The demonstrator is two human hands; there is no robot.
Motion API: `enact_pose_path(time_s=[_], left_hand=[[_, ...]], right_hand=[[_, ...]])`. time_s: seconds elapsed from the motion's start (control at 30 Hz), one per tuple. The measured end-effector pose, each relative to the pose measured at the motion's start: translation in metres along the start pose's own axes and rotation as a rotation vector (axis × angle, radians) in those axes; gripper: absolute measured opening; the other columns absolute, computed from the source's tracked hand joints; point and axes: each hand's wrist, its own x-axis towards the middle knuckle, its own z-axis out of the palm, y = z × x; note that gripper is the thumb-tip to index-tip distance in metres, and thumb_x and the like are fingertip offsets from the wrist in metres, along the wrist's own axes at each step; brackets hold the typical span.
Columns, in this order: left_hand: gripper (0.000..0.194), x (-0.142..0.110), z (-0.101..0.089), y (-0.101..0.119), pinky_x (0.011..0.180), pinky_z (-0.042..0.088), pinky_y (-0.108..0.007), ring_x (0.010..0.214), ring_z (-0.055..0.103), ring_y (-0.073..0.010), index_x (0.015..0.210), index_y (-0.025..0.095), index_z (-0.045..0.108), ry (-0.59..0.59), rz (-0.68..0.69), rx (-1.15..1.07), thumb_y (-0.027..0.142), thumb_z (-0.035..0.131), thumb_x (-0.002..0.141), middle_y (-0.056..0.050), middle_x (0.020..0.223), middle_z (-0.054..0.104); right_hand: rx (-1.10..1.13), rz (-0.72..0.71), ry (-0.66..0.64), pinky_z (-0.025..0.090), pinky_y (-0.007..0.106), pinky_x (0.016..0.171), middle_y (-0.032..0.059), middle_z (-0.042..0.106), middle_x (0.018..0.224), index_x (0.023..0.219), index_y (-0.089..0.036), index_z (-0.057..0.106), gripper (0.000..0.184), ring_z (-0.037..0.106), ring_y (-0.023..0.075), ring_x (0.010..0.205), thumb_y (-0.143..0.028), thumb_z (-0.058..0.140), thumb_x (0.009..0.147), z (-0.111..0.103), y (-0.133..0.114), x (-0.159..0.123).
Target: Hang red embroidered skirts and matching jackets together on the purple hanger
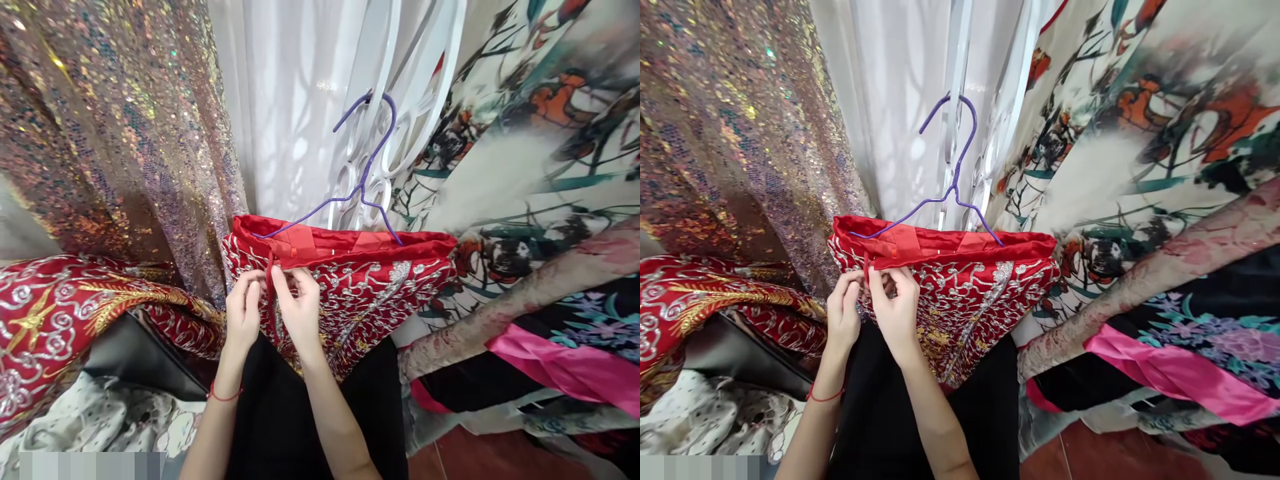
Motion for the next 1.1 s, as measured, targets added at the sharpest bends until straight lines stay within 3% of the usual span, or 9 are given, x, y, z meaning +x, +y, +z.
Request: enact_pose_path(time_s=[0.07, 0.17, 0.33, 0.5, 0.67, 0.8, 0.9, 1.0, 1.1], left_hand=[[0.023, 0.004, 0.002, 0.011, 0.069, 0.046, -0.024, 0.074, 0.058, -0.0126, 0.111, 0.020, 0.065, 0.074, 0.011, -0.062, 0.033, 0.049, 0.100, -0.001, 0.087, 0.062], [0.017, 0.012, 0.003, 0.028, 0.068, 0.044, -0.023, 0.073, 0.056, -0.0116, 0.103, 0.020, 0.069, 0.093, 0.020, -0.016, 0.032, 0.064, 0.093, 0.000, 0.084, 0.061], [0.013, 0.018, 0.000, 0.037, 0.062, 0.043, -0.021, 0.065, 0.054, -0.0096, 0.090, 0.019, 0.069, 0.072, -0.086, -0.012, 0.030, 0.065, 0.091, 0.000, 0.079, 0.063], [0.017, 0.016, -0.003, 0.028, 0.063, 0.045, -0.022, 0.065, 0.056, -0.0111, 0.087, 0.018, 0.067, 0.113, -0.183, -0.007, 0.034, 0.064, 0.088, 0.000, 0.077, 0.064], [0.017, 0.017, -0.002, 0.027, 0.062, 0.044, -0.021, 0.064, 0.055, -0.0105, 0.087, 0.018, 0.065, 0.110, -0.190, -0.036, 0.034, 0.063, 0.088, 0.000, 0.076, 0.064], [0.016, 0.019, -0.002, 0.028, 0.060, 0.042, -0.021, 0.062, 0.053, -0.0103, 0.088, 0.018, 0.066, 0.125, -0.177, 0.032, 0.034, 0.065, 0.087, 0.001, 0.070, 0.061], [0.016, 0.020, -0.004, 0.027, 0.059, 0.042, -0.021, 0.060, 0.050, -0.0095, 0.088, 0.017, 0.068, 0.166, -0.184, 0.087, 0.034, 0.067, 0.086, 0.002, 0.068, 0.059], [0.018, 0.021, -0.006, 0.023, 0.064, 0.045, -0.022, 0.066, 0.055, -0.0109, 0.088, 0.017, 0.070, 0.108, -0.230, -0.006, 0.035, 0.070, 0.083, 0.000, 0.074, 0.064], [0.023, 0.021, -0.008, 0.020, 0.070, 0.049, -0.024, 0.074, 0.061, -0.0141, 0.087, 0.017, 0.073, 0.008, -0.288, -0.148, 0.039, 0.071, 0.082, -0.003, 0.083, 0.069]], right_hand=[[0.029, 0.008, -0.012, 0.052, 0.028, 0.076, 0.0034, 0.069, 0.084, 0.085, -0.018, 0.069, 0.022, 0.062, 0.0146, 0.075, -0.038, 0.061, 0.092, 0.001, 0.004, 0.002], [0.147, 0.076, -0.038, 0.053, 0.030, 0.081, 0.0033, 0.070, 0.084, 0.085, -0.019, 0.067, 0.023, 0.064, 0.0161, 0.080, -0.041, 0.062, 0.089, 0.003, 0.007, 0.005], [0.405, 0.282, -0.122, 0.045, 0.022, 0.054, -0.0040, 0.060, 0.067, 0.085, -0.020, 0.062, 0.027, 0.051, 0.0086, 0.054, -0.047, 0.067, 0.084, -0.002, 0.013, -0.002], [0.416, 0.367, -0.239, 0.040, 0.020, 0.046, -0.0052, 0.058, 0.062, 0.089, -0.019, 0.061, 0.031, 0.050, 0.0067, 0.047, -0.049, 0.066, 0.086, -0.009, 0.017, -0.013], [0.197, 0.234, -0.065, 0.041, 0.020, 0.045, -0.0081, 0.060, 0.069, 0.104, -0.023, 0.051, 0.029, 0.053, 0.0073, 0.044, -0.041, 0.067, 0.086, 0.001, 0.023, -0.007], [-0.090, 0.012, -0.048, 0.046, 0.023, 0.059, -0.0032, 0.059, 0.067, 0.084, -0.020, 0.059, 0.016, 0.054, 0.0101, 0.057, -0.035, 0.062, 0.090, 0.006, 0.020, -0.001], [-0.128, -0.114, -0.026, 0.051, 0.028, 0.079, 0.0035, 0.063, 0.087, 0.081, -0.020, 0.063, 0.014, 0.061, 0.0148, 0.081, -0.031, 0.064, 0.089, 0.000, 0.013, -0.005], [-0.042, -0.116, -0.109, 0.048, 0.032, 0.095, 0.0054, 0.064, 0.100, 0.078, -0.021, 0.064, 0.013, 0.062, 0.0176, 0.100, -0.029, 0.069, 0.087, -0.009, 0.007, -0.008], [0.067, -0.050, -0.262, 0.049, 0.031, 0.091, 0.0020, 0.065, 0.089, 0.074, -0.021, 0.063, 0.018, 0.062, 0.0163, 0.091, -0.032, 0.068, 0.088, -0.014, 0.009, -0.005]])
